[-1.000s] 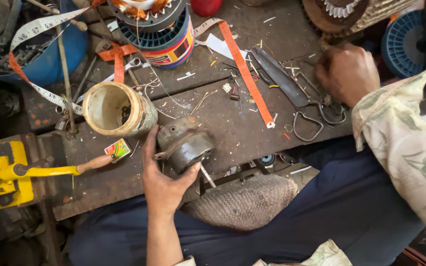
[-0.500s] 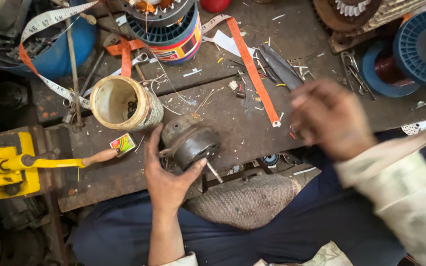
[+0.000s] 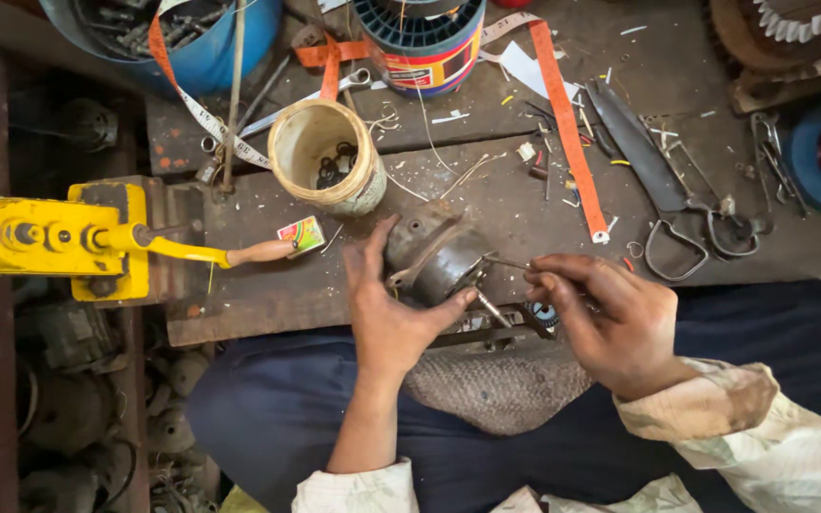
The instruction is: The person assembles a small electric motor by hand, inserting a rotor into a stator and securing it with a nut. They then attach a metal end cap to the assembly and tighten it using a wrench.
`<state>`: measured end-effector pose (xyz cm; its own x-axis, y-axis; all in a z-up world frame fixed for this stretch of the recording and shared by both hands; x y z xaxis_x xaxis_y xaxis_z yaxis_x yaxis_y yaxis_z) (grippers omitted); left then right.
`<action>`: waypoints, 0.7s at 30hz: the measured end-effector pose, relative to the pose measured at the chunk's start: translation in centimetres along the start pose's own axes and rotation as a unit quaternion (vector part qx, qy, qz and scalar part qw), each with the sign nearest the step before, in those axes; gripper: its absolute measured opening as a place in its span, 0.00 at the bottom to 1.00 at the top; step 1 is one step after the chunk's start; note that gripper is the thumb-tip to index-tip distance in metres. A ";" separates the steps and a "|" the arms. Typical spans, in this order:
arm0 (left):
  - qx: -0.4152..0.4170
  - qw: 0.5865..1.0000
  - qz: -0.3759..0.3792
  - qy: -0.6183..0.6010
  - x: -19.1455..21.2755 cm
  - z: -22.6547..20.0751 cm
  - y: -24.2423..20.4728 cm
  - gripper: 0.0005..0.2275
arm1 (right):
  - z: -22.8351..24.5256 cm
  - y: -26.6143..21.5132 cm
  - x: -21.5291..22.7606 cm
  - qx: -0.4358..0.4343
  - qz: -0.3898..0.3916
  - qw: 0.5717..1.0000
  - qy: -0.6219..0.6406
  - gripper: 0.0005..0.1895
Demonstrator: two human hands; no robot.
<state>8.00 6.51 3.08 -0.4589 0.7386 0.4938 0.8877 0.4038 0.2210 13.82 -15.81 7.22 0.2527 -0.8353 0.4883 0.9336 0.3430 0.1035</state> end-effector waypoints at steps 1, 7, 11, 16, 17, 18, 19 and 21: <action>0.000 1.000 -0.001 -0.005 0.0 0.0 -0.1 0.46 | -0.6 -0.2 -0.1 -0.013 0.000 1.000 0.016 0.08; -0.004 1.000 -0.012 -0.028 0.1 -0.1 -0.1 0.45 | -2.0 -2.9 -2.0 0.002 -0.042 0.998 -0.037 0.10; 0.018 0.999 -0.006 -0.028 0.0 0.3 -0.3 0.45 | -0.2 -3.1 -2.8 0.141 -0.044 0.982 -0.120 0.13; 0.001 1.000 -0.007 -0.023 0.1 0.0 -0.2 0.46 | 1.1 -2.2 -2.2 0.118 -0.047 0.984 -0.126 0.12; -0.004 1.000 -0.008 -0.019 0.1 0.1 -0.3 0.46 | 1.4 -2.0 -2.2 0.123 -0.046 0.981 -0.141 0.12; -0.008 1.000 -0.010 -0.014 0.1 0.1 -0.3 0.47 | 1.7 -1.8 -2.4 0.128 -0.046 0.979 -0.155 0.12; -0.012 1.000 -0.011 -0.009 0.0 0.1 -0.4 0.47 | 1.9 -1.7 -2.7 0.132 -0.045 0.976 -0.168 0.12; -0.010 1.000 -0.011 -0.014 -0.1 0.2 -0.5 0.47 | 2.3 -1.5 -3.2 0.128 -0.048 0.974 -0.178 0.11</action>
<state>7.58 6.31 2.79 -0.4794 0.7445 0.4647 0.8776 0.4094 0.2494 11.05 -12.60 7.49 0.0196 -0.6824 0.7307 0.8431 0.4042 0.3548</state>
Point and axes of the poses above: each hand's wrist, its own y-axis towards the middle knuckle, its own x-axis out of the back of the hand, z = x × y, the point moved 9 cm from there along y, towards the middle knuckle, and after that the axes turned 7 degrees about -x, right-handed, at the moved point
